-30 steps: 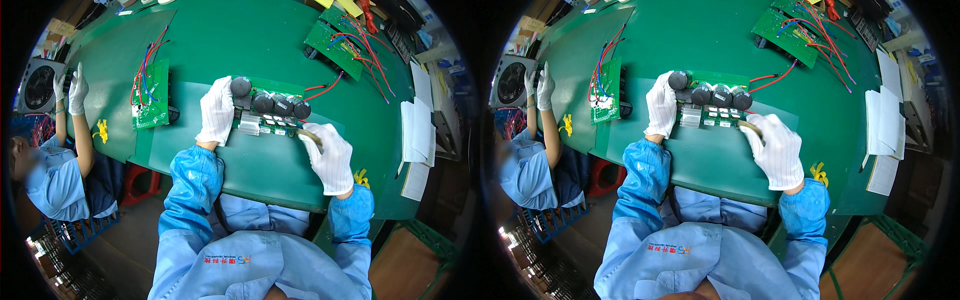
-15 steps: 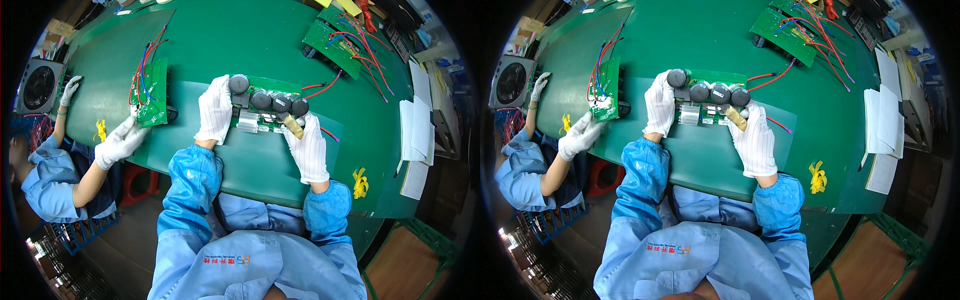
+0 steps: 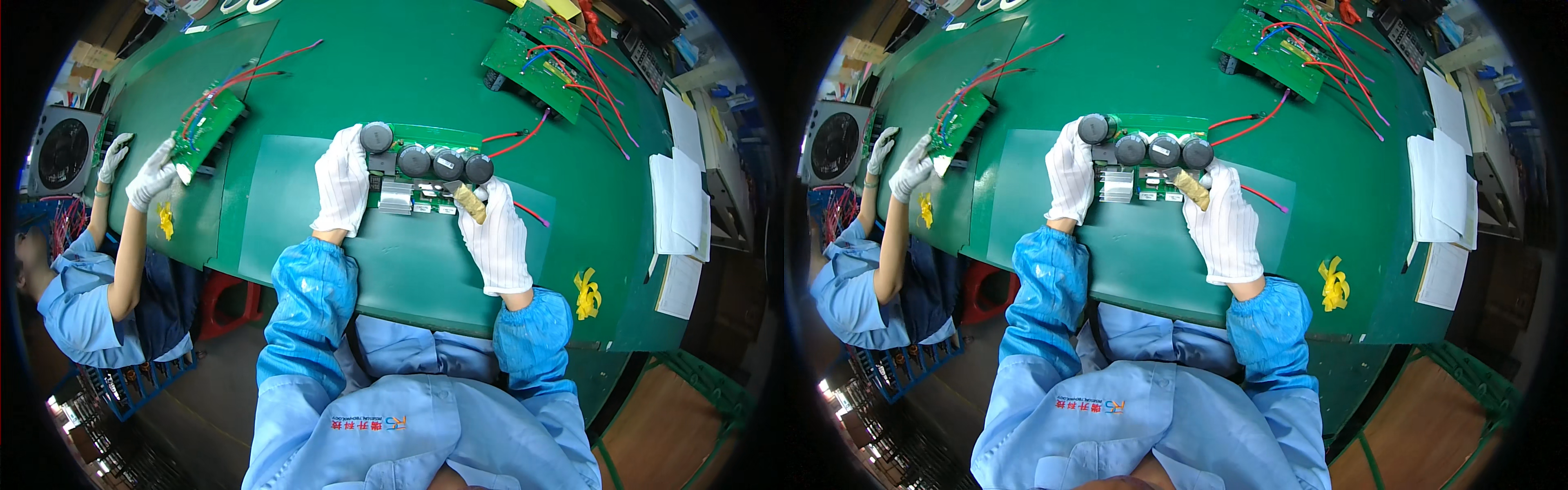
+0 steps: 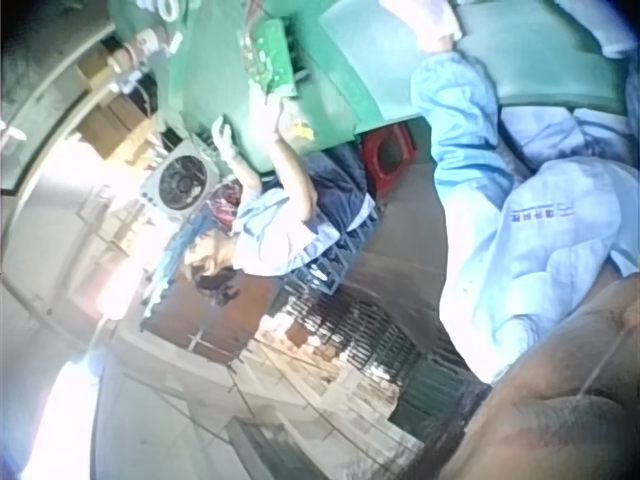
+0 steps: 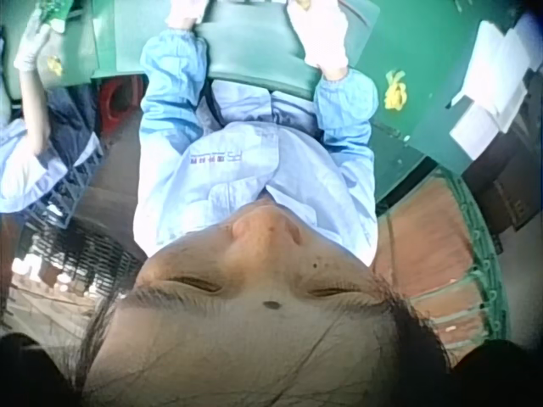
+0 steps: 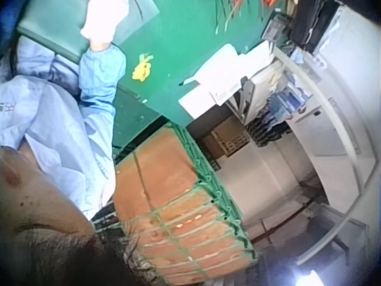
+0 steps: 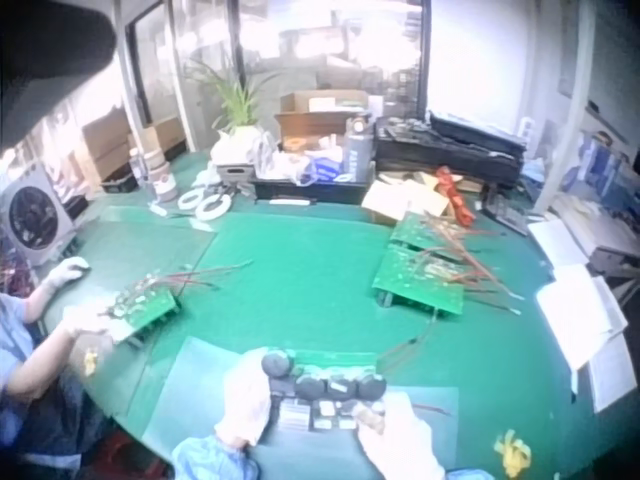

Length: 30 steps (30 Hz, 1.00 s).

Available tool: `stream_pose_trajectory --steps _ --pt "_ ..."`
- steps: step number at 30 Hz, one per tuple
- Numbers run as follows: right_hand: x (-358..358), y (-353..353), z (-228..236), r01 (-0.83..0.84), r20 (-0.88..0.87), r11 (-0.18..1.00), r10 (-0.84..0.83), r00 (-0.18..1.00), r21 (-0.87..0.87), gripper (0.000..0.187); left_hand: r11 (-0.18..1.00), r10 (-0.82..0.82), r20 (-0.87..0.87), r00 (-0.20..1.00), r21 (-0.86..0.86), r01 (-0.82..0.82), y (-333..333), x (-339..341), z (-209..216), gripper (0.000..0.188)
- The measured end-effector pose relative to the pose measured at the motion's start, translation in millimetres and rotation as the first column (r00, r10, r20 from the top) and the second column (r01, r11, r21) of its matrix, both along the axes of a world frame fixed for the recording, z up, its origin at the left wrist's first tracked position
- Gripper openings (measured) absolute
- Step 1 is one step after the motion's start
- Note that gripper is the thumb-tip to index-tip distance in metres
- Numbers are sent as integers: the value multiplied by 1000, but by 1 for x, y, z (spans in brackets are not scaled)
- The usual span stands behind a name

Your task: Applying a yellow adhesive or sealant to electronic components on green circuit boards using a small wooden applicator stick.

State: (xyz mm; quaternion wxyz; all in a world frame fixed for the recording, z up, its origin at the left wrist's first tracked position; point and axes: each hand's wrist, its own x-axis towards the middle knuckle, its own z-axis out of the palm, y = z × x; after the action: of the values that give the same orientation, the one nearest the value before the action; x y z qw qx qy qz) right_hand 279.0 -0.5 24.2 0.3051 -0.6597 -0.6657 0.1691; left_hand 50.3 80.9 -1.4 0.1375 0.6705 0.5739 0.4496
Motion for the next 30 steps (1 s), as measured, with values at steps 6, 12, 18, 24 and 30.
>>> stream_pose_trajectory --steps 6,12,18,24,30 --pt "3 1 2 -33 -1 999 33 999 -12 46 1000 5 -7 1000 -9 -5 -1 -1 -2 21" --pt "14 3 10 -48 -3 992 48 999 -113 45 1000 -1 -18 1000 -7 1 1 -2 -4 22" --pt "46 -28 37 -138 -90 985 129 988 -106 40 1000 8 -33 999 -28 -9 -1 -2 -1 23" --pt "38 -36 66 -219 420 970 154 894 110 50 1000 -6 -6 1000 -7 6 -3 -2 -2 23" --pt "43 -36 73 -271 393 943 178 902 194 52 999 -11 13 1000 -43 11 -2 -2 -2 22"
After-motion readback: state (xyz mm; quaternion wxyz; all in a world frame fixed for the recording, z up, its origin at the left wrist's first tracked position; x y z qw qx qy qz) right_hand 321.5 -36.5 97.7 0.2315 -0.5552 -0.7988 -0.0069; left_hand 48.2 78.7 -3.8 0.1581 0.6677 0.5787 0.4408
